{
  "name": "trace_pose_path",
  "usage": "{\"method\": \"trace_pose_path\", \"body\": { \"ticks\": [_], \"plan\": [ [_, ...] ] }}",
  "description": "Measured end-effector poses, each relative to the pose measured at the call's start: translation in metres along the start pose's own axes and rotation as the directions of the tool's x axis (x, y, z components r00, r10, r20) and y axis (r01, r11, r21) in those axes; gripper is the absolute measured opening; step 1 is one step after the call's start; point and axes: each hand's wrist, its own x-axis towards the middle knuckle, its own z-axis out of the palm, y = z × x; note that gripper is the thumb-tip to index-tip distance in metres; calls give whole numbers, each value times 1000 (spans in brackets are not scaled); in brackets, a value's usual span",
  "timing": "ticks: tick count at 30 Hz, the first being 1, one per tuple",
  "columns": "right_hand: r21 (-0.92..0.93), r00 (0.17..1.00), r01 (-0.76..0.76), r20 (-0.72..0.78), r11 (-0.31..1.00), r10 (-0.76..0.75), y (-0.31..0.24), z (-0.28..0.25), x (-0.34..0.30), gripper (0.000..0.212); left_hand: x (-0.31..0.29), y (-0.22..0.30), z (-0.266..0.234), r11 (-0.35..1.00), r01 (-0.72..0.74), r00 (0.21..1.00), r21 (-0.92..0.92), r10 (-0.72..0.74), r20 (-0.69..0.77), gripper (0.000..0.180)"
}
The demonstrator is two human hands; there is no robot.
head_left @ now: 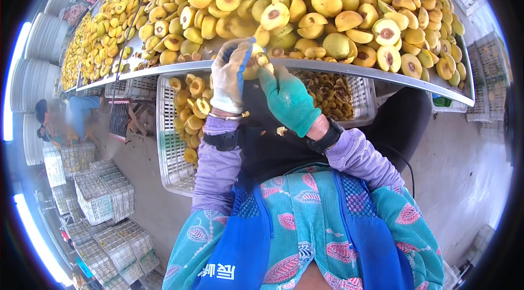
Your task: Removing pits from halved peaches using a handheld pitting tool in an agricultural facility.
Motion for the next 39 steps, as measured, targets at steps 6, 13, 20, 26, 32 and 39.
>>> {"method": "trace_pose_path", "body": {
  "ticks": [6,13,20,26,32,39],
  "plan": [
    [82,999,0,50,997,-4,4,3,-5,22,-10,-6,17,980,-110,983,163,132,-129,19],
    [61,943,326,50,944,-329,12,3,-13,30,-18,-11,17,979,-125,986,158,141,-94,19],
    [536,545,-839,827,99,140,-12,-23,-6,44,-12,-16,13,908,-248,969,339,222,112,18],
    [569,564,-821,801,38,199,-13,-19,-21,38,-6,-34,5,988,-7,977,155,-26,213,19],
    [549,526,-835,811,-25,255,-22,-19,-21,38,-6,-35,-9,902,-378,896,211,299,327,18],
    [522,505,-836,853,-171,134,-19,-16,-23,37,-3,-26,-10,941,-237,908,241,126,400,22]
  ]
}}
